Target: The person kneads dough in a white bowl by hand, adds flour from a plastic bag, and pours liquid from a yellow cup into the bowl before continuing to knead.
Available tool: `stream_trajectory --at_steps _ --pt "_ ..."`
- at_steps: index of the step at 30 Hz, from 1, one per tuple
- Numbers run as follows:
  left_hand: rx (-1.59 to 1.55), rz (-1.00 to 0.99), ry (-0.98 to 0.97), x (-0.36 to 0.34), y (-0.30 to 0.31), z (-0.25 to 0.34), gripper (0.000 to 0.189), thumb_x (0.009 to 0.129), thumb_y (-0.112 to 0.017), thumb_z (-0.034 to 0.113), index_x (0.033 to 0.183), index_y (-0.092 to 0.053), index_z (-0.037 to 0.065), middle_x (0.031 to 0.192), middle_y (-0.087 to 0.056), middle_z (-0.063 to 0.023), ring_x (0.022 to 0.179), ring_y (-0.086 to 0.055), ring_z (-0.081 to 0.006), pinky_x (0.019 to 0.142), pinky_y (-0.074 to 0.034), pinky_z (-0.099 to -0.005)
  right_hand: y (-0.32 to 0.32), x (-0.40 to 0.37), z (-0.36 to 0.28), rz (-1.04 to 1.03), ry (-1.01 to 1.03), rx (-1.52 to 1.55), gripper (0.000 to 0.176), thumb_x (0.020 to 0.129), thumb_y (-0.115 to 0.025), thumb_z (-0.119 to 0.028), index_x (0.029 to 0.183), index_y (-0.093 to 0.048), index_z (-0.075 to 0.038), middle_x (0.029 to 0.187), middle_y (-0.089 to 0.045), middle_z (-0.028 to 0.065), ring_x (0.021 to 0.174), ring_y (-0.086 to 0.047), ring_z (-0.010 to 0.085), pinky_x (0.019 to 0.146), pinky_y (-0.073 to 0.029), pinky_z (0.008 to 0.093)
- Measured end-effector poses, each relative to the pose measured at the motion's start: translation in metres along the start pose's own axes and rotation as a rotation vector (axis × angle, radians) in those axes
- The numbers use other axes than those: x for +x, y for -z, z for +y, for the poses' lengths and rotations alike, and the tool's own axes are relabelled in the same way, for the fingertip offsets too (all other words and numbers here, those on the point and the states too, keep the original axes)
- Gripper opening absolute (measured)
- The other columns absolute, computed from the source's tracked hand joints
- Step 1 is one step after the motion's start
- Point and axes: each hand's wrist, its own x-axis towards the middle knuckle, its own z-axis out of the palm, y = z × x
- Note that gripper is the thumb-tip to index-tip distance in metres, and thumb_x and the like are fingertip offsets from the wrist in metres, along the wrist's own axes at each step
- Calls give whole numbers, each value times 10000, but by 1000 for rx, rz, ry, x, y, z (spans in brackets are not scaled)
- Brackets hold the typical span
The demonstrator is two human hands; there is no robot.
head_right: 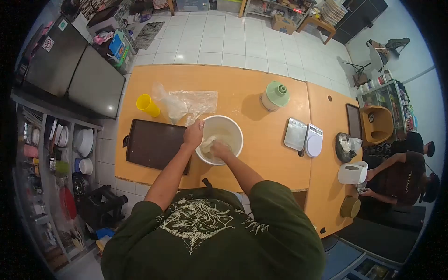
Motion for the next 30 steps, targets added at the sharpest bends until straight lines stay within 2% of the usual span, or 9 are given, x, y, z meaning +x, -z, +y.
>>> stream_trajectory --at_steps 6,11,13,17,19,20,22,25,30 --pt "20 36 -56 2 -10 -8 354 1000 -415 403 981 -531 69 878 -658 -235 860 -624 -466 733 -480 -568 64 -6 -42 123 -230 255 302 881 -492 -220 916 -659 30 938 -662 279 856 -657 422 804 -521 481" --pt "4 14 -73 1 -9 -9 347 1002 -410 399 982 -524 72 879 -658 -235 860 -623 -466 736 -479 -566 18 23 -19 130 -61 -190 301 872 -523 -222 1035 -631 6 997 -664 237 988 -645 376 819 -518 486" --pt "3 4 -58 3 -6 -7 344 1002 -412 399 984 -523 74 887 -660 -232 863 -623 -468 741 -479 -565 15 20 -28 424 -36 -342 224 809 -622 -212 965 -696 -68 1008 -694 173 957 -677 323 813 -530 441" --pt "-4 -1 -64 2 -5 -5 341 999 -418 398 982 -524 75 894 -661 -229 870 -623 -468 743 -480 -564 21 19 -38 303 -197 -259 293 815 -614 -204 1063 -673 -60 1065 -685 159 1013 -660 327 848 -519 449" --pt "29 1 -14 0 -3 -2 338 996 -424 397 978 -528 76 897 -662 -227 878 -623 -466 745 -480 -564 10 12 -34 641 10 -334 337 823 -605 -207 1117 -657 -49 1034 -687 180 991 -667 335 849 -519 450" --pt "25 -2 -14 0 -3 0 338 996 -424 397 978 -528 76 897 -662 -227 878 -623 -466 745 -480 -564 15 15 -24 638 7 -337 337 823 -605 -207 1117 -657 -49 1034 -687 180 991 -667 335 849 -519 450" --pt "24 27 -30 -2 -3 -2 340 996 -425 398 978 -535 77 899 -661 -228 882 -622 -465 747 -480 -564 74 -1 -36 -70 -120 123 349 830 -601 -228 1106 -658 -21 1028 -681 207 955 -670 354 869 -508 452" --pt "3 19 -45 1 -5 -5 346 996 -423 401 981 -543 77 907 -661 -228 881 -624 -462 747 -482 -563 21 46 49 90 -63 56 321 825 -611 -229 1042 -668 1 983 -679 231 927 -667 372 853 -510 454" --pt "18 22 -35 -1 -4 -1 363 997 -418 413 981 -545 74 916 -662 -227 879 -627 -459 748 -486 -559 35 24 4 326 -79 -33 263 829 -608 -211 963 -668 8 924 -677 237 928 -657 384 839 -506 469"
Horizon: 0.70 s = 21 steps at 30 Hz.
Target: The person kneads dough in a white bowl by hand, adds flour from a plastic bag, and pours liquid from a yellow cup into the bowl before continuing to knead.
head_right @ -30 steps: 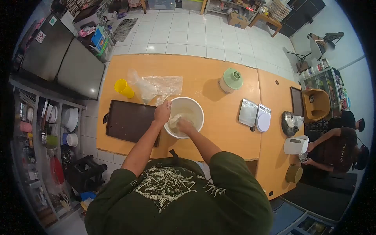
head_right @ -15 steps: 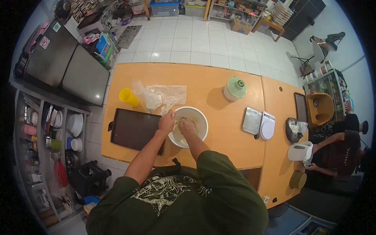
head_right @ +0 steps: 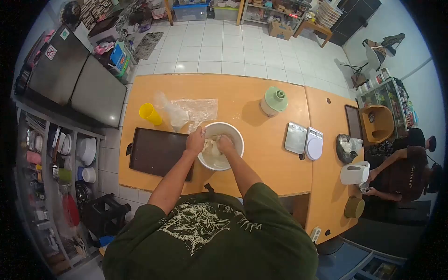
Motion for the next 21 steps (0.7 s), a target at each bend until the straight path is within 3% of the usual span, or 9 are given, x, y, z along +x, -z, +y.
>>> stream_trajectory --at_steps 2,5,8,13,17,19,21 --pt "6 5 -13 2 -2 -4 365 998 -416 416 980 -545 75 919 -662 -226 880 -628 -458 748 -487 -559 1 0 -5 124 -105 141 255 828 -608 -213 947 -659 7 914 -672 248 935 -652 391 837 -501 476" --pt "-30 14 -6 1 -3 -3 312 990 -450 371 984 -531 70 875 -645 -253 867 -613 -481 734 -480 -561 17 -17 -18 28 29 213 271 828 -604 -242 924 -634 9 957 -654 282 966 -636 405 857 -483 484" --pt "-21 11 -1 -1 -1 -1 307 988 -456 369 988 -527 71 870 -642 -259 868 -611 -485 731 -480 -563 33 -38 -37 -109 81 120 331 875 -581 -265 1022 -585 31 977 -628 312 941 -611 465 843 -477 507" --pt "34 11 26 1 -1 0 331 991 -442 397 982 -537 80 880 -668 -219 855 -632 -462 717 -490 -562 44 -45 -52 -452 87 -92 388 813 -588 -279 1048 -635 27 1011 -650 295 976 -632 425 862 -493 471" --pt "19 36 -14 3 -3 -4 324 991 -445 392 978 -533 80 868 -666 -219 848 -633 -459 712 -488 -561 35 -53 -73 -456 23 -93 395 823 -559 -285 1055 -667 16 1022 -665 269 986 -644 407 869 -497 472" --pt "29 14 5 0 0 1 320 990 -447 390 975 -528 81 861 -664 -220 842 -631 -459 713 -486 -561 10 -51 -63 -365 52 -174 357 837 -532 -280 972 -701 4 1009 -682 242 975 -662 383 861 -506 473" --pt "22 13 -4 -1 -3 -1 315 990 -449 388 975 -526 83 862 -663 -222 841 -629 -461 714 -485 -560 10 -44 -64 -452 20 -168 366 847 -526 -285 987 -701 5 1036 -679 240 991 -661 374 873 -502 471"
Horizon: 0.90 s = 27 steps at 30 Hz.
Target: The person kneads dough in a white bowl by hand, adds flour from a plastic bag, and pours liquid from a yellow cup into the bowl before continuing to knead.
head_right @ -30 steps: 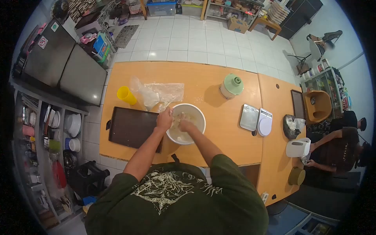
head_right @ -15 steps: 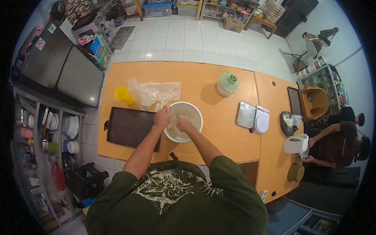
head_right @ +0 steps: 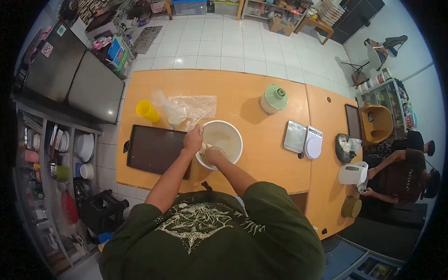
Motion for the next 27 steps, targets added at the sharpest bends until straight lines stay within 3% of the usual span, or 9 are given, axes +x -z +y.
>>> stream_trajectory --at_steps 9,13,15,16,17,19,23,25,27 --pt "-60 -6 -17 4 -1 -7 308 978 -469 379 961 -531 78 874 -652 -243 847 -618 -473 727 -476 -565 -5 10 -16 203 -166 178 365 861 -515 -291 956 -717 -2 1014 -690 237 945 -677 379 845 -511 471" --pt "-54 -3 -14 7 0 -6 319 975 -468 393 980 -543 83 883 -648 -256 858 -617 -477 729 -476 -568 -18 35 18 -37 89 18 305 841 -562 -252 936 -700 3 946 -697 215 871 -679 369 777 -521 470" --pt "-42 -4 -26 1 -2 -5 322 976 -464 397 987 -547 86 884 -648 -260 863 -618 -478 729 -478 -568 -37 52 40 -408 -35 695 301 823 -586 -272 896 -708 -6 778 -685 202 764 -669 381 737 -518 437" --pt "-50 -8 -2 1 -1 -3 327 977 -462 402 990 -548 87 884 -648 -260 866 -618 -479 730 -480 -568 -11 10 33 -230 156 941 351 801 -613 -235 1064 -651 -6 828 -680 201 754 -653 394 734 -524 422" --pt "-60 -4 25 3 2 -2 331 978 -460 407 993 -550 88 883 -649 -261 869 -619 -480 730 -481 -568 -9 5 47 -225 162 935 351 801 -613 -235 1064 -651 -6 828 -680 201 754 -653 394 734 -524 422" --pt "-45 10 19 6 3 -2 336 978 -459 412 996 -551 89 882 -650 -261 868 -621 -478 729 -482 -569 -15 7 71 354 333 278 413 809 -604 -183 1181 -588 -7 916 -678 225 833 -657 390 753 -521 429" --pt "-19 8 19 3 2 -1 340 978 -458 421 999 -554 96 886 -653 -256 870 -627 -469 727 -485 -565 -10 14 76 357 69 264 355 819 -602 -197 1112 -602 5 912 -658 275 828 -646 400 700 -511 442" --pt "-5 7 24 5 2 -1 335 979 -459 420 1002 -553 99 887 -654 -253 871 -628 -468 727 -486 -563 -5 35 72 18 4 228 429 781 -670 -185 1168 -610 -8 1044 -658 258 989 -641 373 838 -504 431" --pt "6 1 32 3 2 -2 330 979 -459 418 1005 -552 102 889 -656 -251 873 -629 -467 726 -487 -561 -11 40 72 -7 19 338 409 775 -680 -209 1122 -631 1 1034 -661 261 975 -646 372 829 -506 432"
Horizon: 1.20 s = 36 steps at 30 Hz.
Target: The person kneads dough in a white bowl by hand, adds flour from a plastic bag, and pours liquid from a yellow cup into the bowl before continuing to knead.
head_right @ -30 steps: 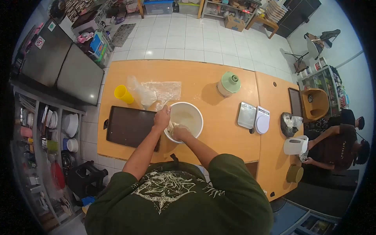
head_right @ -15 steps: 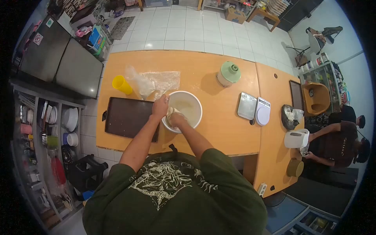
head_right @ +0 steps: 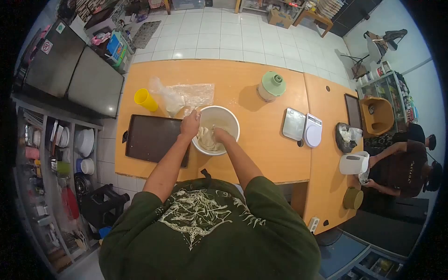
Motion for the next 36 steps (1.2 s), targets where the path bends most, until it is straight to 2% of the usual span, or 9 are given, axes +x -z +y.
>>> stream_trajectory --at_steps 2,5,8,11,13,19,29,34,36 --pt "-15 -4 -20 1 2 0 317 980 -459 411 1013 -550 109 892 -658 -247 875 -629 -465 725 -490 -558 -2 1 1 -23 9 107 394 768 -690 -233 1076 -653 10 1024 -664 264 961 -652 372 821 -509 434" --pt "5 -17 -9 1 2 1 315 982 -457 405 1017 -546 105 886 -658 -247 872 -630 -465 723 -489 -560 3 -13 -24 28 243 -23 555 750 -702 -326 1193 -599 -8 979 -673 261 905 -659 385 784 -507 448" --pt "-9 10 -46 4 -3 -4 314 983 -456 399 1005 -541 97 876 -656 -250 861 -630 -469 722 -488 -564 -14 -9 -40 18 111 -86 581 743 -697 -330 1217 -591 -13 1011 -676 245 940 -651 386 842 -503 432" --pt "-5 6 -44 1 0 -1 318 983 -457 398 992 -534 90 866 -655 -252 854 -630 -472 721 -488 -569 -38 -7 -50 16 -22 -104 439 802 -617 -236 1154 -610 26 1123 -634 278 1036 -627 396 874 -498 450" --pt "-7 10 -50 2 -1 -1 299 974 -473 370 987 -538 78 866 -649 -260 861 -623 -477 723 -482 -568 -53 -13 -59 512 158 -331 529 777 -636 -248 1214 -555 40 1016 -654 287 975 -636 426 876 -498 447" --pt "-13 -1 -48 2 2 1 253 960 -492 317 987 -543 71 854 -642 -271 863 -616 -486 723 -477 -569 -29 -30 -79 352 27 -74 489 788 -623 -232 1198 -557 26 1024 -655 277 968 -631 442 860 -494 490" --pt "-14 -22 -39 1 3 0 299 985 -463 367 1006 -548 81 874 -648 -263 875 -618 -483 726 -474 -575 -24 -29 -65 308 -9 -151 459 779 -648 -265 1172 -590 -36 1007 -663 256 957 -646 408 841 -503 477" --pt "-2 -7 -33 0 1 0 321 983 -460 397 993 -535 86 868 -655 -251 855 -632 -468 713 -490 -567 -18 -48 -49 569 -179 -29 441 767 -681 -269 1123 -608 -19 1088 -645 244 1022 -629 390 870 -508 458" --pt "-11 -11 -27 1 1 0 319 985 -457 396 992 -536 87 868 -655 -252 855 -632 -469 712 -490 -567 -15 -39 -41 550 -248 -56 455 766 -689 -276 1128 -604 -14 1114 -639 241 1042 -624 382 881 -508 447"
